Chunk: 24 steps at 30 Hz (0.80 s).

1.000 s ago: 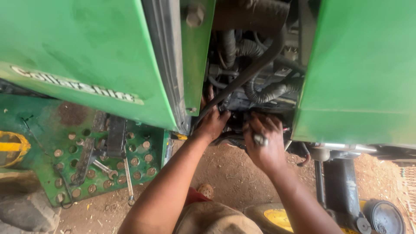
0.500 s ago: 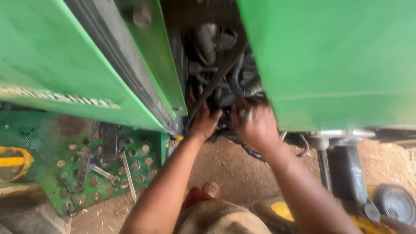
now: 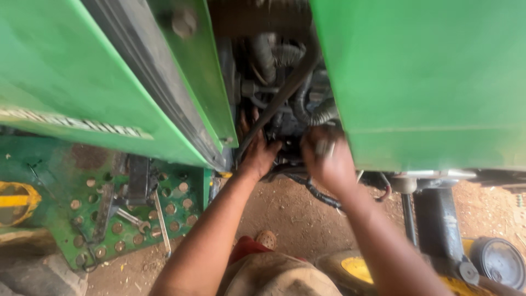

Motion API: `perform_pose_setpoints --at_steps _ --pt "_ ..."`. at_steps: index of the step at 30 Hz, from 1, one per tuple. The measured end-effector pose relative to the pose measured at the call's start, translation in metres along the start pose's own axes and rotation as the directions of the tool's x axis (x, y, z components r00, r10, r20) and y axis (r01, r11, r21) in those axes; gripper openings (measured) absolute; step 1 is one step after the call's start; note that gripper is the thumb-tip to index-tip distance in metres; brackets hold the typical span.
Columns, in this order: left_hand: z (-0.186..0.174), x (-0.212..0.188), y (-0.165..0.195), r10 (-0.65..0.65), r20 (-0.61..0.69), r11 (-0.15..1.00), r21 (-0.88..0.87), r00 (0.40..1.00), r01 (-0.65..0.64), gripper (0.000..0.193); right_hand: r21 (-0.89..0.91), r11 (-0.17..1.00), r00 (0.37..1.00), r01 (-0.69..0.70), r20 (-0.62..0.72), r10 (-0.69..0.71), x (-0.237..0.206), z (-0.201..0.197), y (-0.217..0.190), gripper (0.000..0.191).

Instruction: The person works on the engine compartment of a green tractor, using a wrench to tighten or loosen bolts on a component surrounded by hoses and wires. The person manipulates the hoses and wires with their hands while using the tool.

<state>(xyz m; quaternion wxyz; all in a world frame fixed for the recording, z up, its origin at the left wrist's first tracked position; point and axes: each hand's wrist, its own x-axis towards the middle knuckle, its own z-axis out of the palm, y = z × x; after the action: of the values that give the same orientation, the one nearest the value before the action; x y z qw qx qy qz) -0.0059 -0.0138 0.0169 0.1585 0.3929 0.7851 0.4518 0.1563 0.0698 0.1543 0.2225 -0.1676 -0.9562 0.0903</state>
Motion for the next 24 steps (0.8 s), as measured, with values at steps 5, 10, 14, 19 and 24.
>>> perform_pose_setpoints --at_steps 5,10,14,19,24 --pt "0.000 0.002 0.003 -0.028 0.010 1.000 -0.002 1.000 0.028 0.116 -0.125 0.992 0.997 -0.019 0.070 0.028 0.001 0.004 0.000 0.020" --pt "0.006 0.000 -0.004 0.036 -0.052 0.999 -0.033 0.998 -0.037 0.115 -0.043 0.928 0.925 -0.371 0.067 0.373 -0.023 -0.005 -0.029 0.014" --pt "0.008 0.000 -0.009 0.069 -0.075 0.998 0.000 0.995 -0.069 0.117 -0.019 0.994 0.986 -0.110 -0.131 0.107 -0.027 -0.011 -0.031 0.009" --pt "0.008 0.001 -0.008 0.064 -0.042 0.998 -0.017 0.997 -0.065 0.119 -0.015 0.996 0.992 -0.086 -0.089 0.084 -0.031 -0.010 -0.031 0.009" --pt "0.009 0.001 -0.006 0.008 -0.025 1.000 0.013 1.000 -0.008 0.118 -0.005 0.945 0.927 -0.328 0.189 0.323 0.006 -0.016 -0.015 0.018"
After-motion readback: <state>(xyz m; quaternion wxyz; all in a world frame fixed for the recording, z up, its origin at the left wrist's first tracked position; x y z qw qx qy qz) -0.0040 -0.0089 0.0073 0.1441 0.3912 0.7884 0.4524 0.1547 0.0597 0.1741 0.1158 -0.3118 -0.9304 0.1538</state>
